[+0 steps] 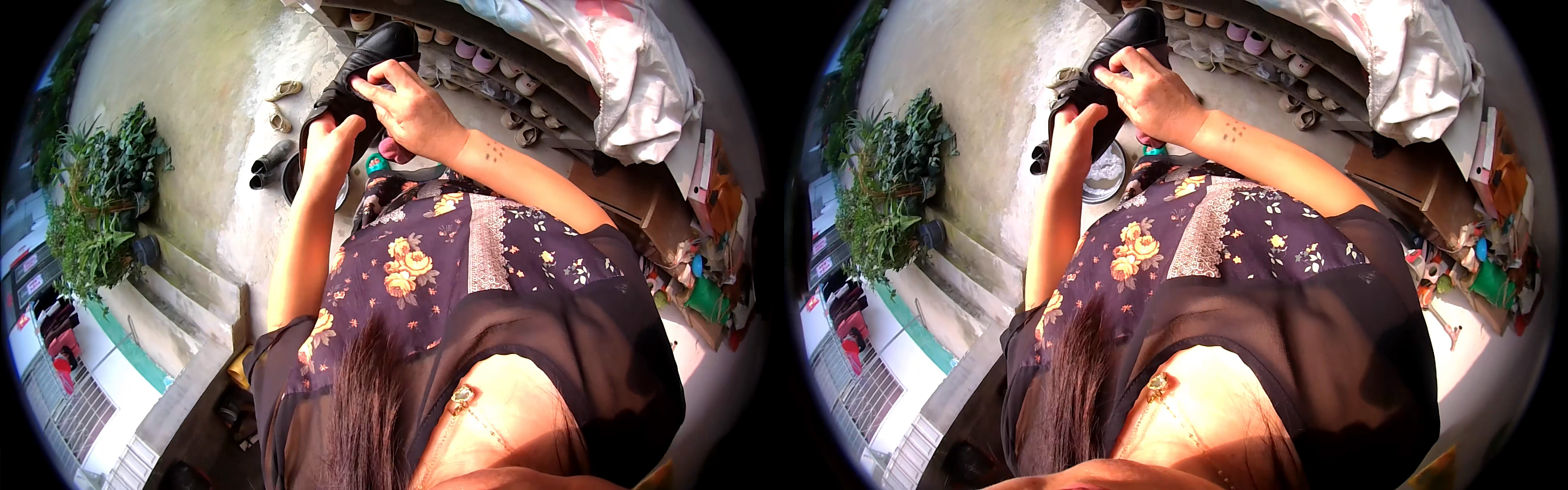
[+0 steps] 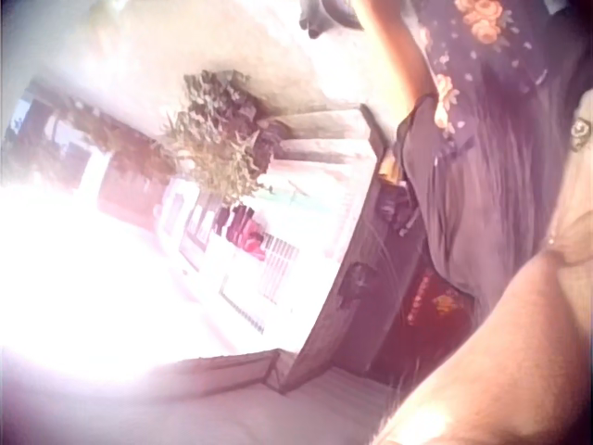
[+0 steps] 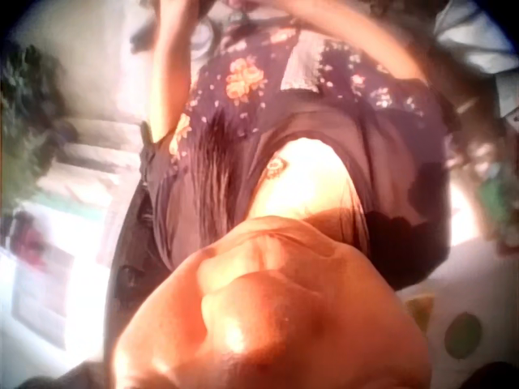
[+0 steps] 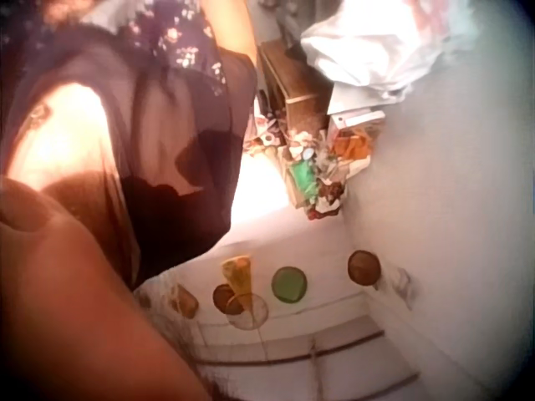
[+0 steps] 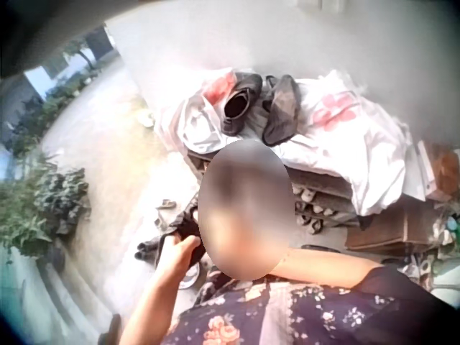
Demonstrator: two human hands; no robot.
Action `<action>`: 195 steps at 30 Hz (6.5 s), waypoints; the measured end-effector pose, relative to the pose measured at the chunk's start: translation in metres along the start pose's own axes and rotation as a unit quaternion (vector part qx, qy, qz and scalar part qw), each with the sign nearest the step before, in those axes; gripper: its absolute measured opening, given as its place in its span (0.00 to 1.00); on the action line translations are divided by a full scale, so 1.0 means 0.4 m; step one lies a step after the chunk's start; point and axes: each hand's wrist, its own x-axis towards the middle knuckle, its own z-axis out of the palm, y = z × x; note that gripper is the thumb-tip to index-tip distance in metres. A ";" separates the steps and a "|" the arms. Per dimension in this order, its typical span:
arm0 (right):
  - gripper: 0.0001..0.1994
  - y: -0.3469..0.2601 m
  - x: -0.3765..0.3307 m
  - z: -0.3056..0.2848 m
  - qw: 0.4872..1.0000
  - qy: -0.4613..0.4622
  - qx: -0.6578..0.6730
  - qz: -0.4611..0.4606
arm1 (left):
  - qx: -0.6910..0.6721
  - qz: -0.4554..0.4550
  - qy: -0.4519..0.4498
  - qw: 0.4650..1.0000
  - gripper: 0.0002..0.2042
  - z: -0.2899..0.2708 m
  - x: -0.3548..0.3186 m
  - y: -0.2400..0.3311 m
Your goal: The person sits on the floor and cleans various shoes using a pink cloth and a bucket of water. They wipe the exterior and interior of several pairs of shoes, including sandals, sneakers, and boots, and occasionally dip the cloth into the water.
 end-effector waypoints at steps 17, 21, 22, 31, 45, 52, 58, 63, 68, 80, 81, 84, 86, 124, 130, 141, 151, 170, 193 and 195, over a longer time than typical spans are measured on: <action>0.18 -0.078 0.000 0.039 0.991 0.032 0.092 -0.095 | -0.486 -0.024 0.074 0.870 0.12 -0.107 0.124 -0.050; 0.19 -0.091 -0.029 0.025 0.990 -0.014 0.124 -0.068 | -0.547 -0.038 0.043 0.835 0.16 -0.136 0.149 -0.049; 0.19 -0.072 -0.017 0.031 0.990 0.005 0.129 -0.049 | -0.587 -0.018 0.065 0.807 0.16 -0.149 0.168 -0.064; 0.21 -0.051 0.011 0.062 0.997 0.050 0.051 -0.040 | -0.640 -0.022 -0.037 0.767 0.13 -0.198 0.196 -0.026; 0.16 -0.012 0.026 0.016 0.477 -0.014 0.784 0.396 | -0.635 0.056 -0.118 0.762 0.17 -0.198 0.101 -0.038; 0.17 0.043 0.115 0.091 0.414 -0.104 0.852 0.302 | -0.625 0.074 -0.151 0.762 0.18 -0.063 -0.013 -0.046; 0.14 -0.048 0.083 0.054 0.505 -0.056 0.785 0.354 | -0.573 0.118 -0.116 0.803 0.19 -0.140 0.004 -0.070; 0.12 -0.067 0.001 0.048 0.466 -0.007 0.786 0.407 | -0.657 0.045 -0.047 0.751 0.18 -0.165 0.068 -0.068; 0.12 -0.083 0.002 0.001 0.578 0.024 0.716 0.391 | -0.645 0.013 0.087 0.759 0.16 -0.282 0.149 -0.152; 0.22 -0.040 -0.017 0.092 0.997 0.031 0.066 -0.027 | -0.571 -0.114 0.237 0.778 0.17 -0.135 0.161 -0.079; 0.21 -0.044 -0.051 0.079 0.998 0.030 0.050 -0.031 | -0.583 -0.112 0.236 0.769 0.16 -0.145 0.164 -0.094; 0.19 -0.029 -0.108 0.064 0.990 -0.036 0.133 -0.006 | -0.593 -0.062 0.251 0.762 0.16 -0.159 0.187 -0.116; 0.18 -0.044 -0.087 0.051 0.991 0.009 0.134 0.021 | -0.603 -0.052 0.264 0.751 0.16 -0.159 0.191 -0.130; 0.12 0.173 0.103 0.042 0.992 0.014 -0.097 -0.081 | 0.220 0.099 0.052 0.969 0.17 0.036 -0.026 -0.034; 0.16 0.102 0.033 0.061 0.999 -0.009 -0.021 -0.039 | 0.053 0.014 0.049 0.997 0.14 0.026 -0.007 -0.050; 0.11 0.134 -0.184 -0.093 0.929 -0.120 0.140 0.321 | -0.331 -0.028 0.018 0.943 0.14 -0.073 0.081 -0.046; 0.20 0.207 -0.055 -0.323 0.622 0.296 0.591 0.420 | -0.315 -0.057 -0.174 0.931 0.20 -0.043 0.132 -0.031; 0.19 0.152 0.039 -0.138 0.939 -0.119 0.122 0.300 | 0.428 0.498 -0.388 0.647 0.09 0.092 0.083 0.021; 0.11 0.004 -0.184 -0.224 0.874 0.291 -0.107 0.375 | 0.392 0.482 -0.505 0.599 0.10 0.293 0.089 0.011; 0.13 -0.009 -0.222 -0.232 0.846 0.308 -0.086 0.425 | 0.372 0.475 -0.510 0.613 0.10 0.319 0.087 0.009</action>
